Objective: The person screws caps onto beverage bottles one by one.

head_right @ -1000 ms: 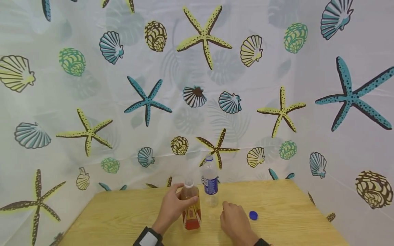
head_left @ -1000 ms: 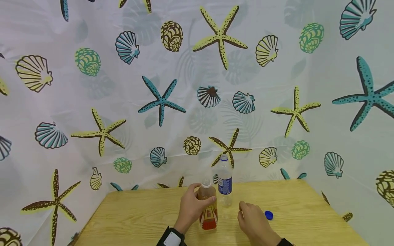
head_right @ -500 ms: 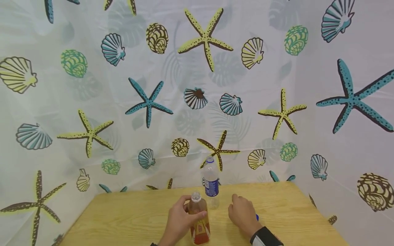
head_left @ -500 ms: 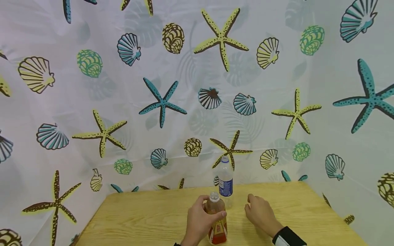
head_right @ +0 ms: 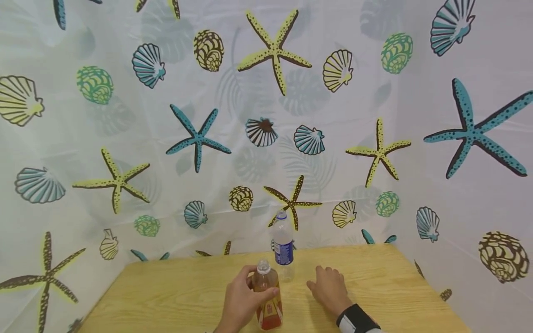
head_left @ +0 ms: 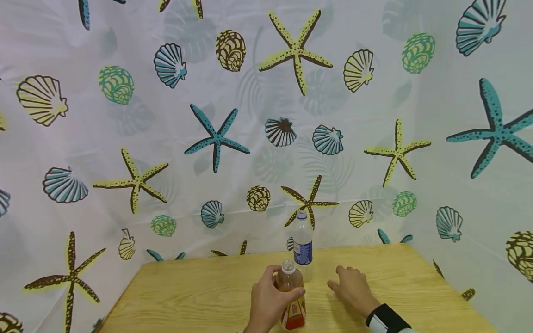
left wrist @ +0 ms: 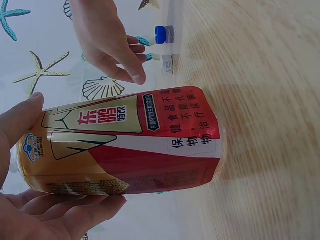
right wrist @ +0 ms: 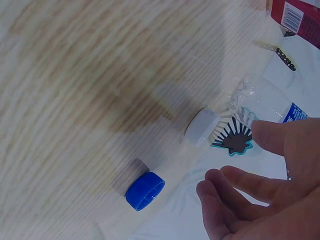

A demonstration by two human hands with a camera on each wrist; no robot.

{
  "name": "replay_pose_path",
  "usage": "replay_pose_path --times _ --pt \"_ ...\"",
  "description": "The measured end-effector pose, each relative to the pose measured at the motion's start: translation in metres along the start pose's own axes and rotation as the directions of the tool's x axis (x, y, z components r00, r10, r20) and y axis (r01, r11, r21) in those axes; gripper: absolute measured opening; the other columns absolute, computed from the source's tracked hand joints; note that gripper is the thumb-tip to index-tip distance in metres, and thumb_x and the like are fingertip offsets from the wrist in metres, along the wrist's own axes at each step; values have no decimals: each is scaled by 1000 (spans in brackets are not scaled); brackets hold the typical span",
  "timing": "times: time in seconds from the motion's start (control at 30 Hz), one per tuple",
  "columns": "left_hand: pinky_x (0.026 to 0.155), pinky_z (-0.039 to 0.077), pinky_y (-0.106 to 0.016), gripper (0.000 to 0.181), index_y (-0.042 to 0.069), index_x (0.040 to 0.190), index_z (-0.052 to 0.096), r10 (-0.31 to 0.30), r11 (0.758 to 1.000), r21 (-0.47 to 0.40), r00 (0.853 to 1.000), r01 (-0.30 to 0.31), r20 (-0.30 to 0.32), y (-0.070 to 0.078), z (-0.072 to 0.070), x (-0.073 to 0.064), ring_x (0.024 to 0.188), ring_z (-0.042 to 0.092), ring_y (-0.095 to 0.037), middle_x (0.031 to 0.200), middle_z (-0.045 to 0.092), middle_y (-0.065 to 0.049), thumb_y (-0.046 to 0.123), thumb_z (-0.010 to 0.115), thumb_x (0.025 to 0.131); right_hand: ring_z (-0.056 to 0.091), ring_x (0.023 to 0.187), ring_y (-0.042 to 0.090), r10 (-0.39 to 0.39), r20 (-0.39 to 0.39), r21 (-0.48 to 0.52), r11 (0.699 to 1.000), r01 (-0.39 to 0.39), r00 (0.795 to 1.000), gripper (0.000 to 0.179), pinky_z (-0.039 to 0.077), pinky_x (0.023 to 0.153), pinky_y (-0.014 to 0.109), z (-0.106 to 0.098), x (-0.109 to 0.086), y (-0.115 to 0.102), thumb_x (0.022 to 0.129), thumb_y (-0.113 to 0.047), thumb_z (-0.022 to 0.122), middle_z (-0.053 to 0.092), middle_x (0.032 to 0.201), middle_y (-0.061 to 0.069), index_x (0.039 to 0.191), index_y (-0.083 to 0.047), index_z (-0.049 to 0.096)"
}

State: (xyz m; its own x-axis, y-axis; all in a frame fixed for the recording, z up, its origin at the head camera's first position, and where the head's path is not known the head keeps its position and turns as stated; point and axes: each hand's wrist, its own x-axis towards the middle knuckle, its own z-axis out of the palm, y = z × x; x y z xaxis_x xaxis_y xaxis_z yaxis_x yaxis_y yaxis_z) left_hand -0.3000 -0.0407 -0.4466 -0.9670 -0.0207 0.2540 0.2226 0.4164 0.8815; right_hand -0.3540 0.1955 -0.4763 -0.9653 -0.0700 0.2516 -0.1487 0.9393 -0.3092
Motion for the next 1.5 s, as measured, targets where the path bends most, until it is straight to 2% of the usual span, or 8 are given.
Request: replay_pose_path --times 0.2,0.4,0.73,0.9,1.03,1.13,1.3,1.5 --pt "66 62 -41 76 9 125 62 -1 1000 -11 1000 1 15 -1 -3 1 85 75 -24 106 76 -15 46 94 67 67 81 36 -8 42 -20 1000 8 999 41 55 77 55 7 -3 -1 82 -29 83 71 89 17 100 5 69" --pt "70 63 -45 75 10 125 62 -18 1000 -20 999 19 37 0 -4 2 91 75 -29 110 75 -17 43 95 66 62 67 23 -20 25 5 1000 20 999 25 53 61 44 14 -7 2 79 -19 81 65 74 7 84 -1 64" --pt "72 63 -46 77 9 126 61 -25 999 -24 999 26 48 -1 -5 2 92 75 -30 111 75 -18 44 94 67 68 81 27 19 121 117 993 -33 992 21 57 71 44 12 -7 0 85 -10 69 70 89 15 97 6 64" --pt "72 63 -45 77 9 128 61 -22 999 -30 998 24 53 -2 -5 1 94 75 -30 113 75 -18 43 94 68 66 78 24 38 94 191 980 -55 995 17 57 67 41 -2 -3 -12 84 -10 69 69 85 12 94 3 65" --pt "71 63 -44 76 8 129 60 -8 999 -44 998 11 60 -2 -6 1 92 75 -29 113 74 -19 40 94 69 55 63 17 27 24 257 966 -32 999 14 46 55 31 -18 -1 -28 84 -13 69 63 73 4 87 -1 64" --pt "69 63 -44 77 7 130 59 10 999 -54 998 -7 62 -1 -6 1 90 76 -29 112 74 -20 38 94 70 52 59 15 15 -20 319 948 -8 1000 18 41 52 29 -33 -2 -42 86 -15 68 62 71 3 96 0 68" --pt "69 63 -44 75 4 128 59 8 998 -58 998 -5 57 -2 -5 1 89 76 -31 111 74 -21 36 95 69 59 67 14 17 -52 391 920 4 999 25 45 54 30 -55 -3 -64 90 -19 69 70 83 4 110 -5 72" --pt "70 63 -44 68 3 118 61 1 999 -49 999 1 50 -4 -6 1 91 76 -33 108 75 -19 35 95 69 70 79 22 39 -62 494 870 -4 997 27 53 59 35 -81 -2 -84 92 -22 69 75 96 13 110 -1 65"
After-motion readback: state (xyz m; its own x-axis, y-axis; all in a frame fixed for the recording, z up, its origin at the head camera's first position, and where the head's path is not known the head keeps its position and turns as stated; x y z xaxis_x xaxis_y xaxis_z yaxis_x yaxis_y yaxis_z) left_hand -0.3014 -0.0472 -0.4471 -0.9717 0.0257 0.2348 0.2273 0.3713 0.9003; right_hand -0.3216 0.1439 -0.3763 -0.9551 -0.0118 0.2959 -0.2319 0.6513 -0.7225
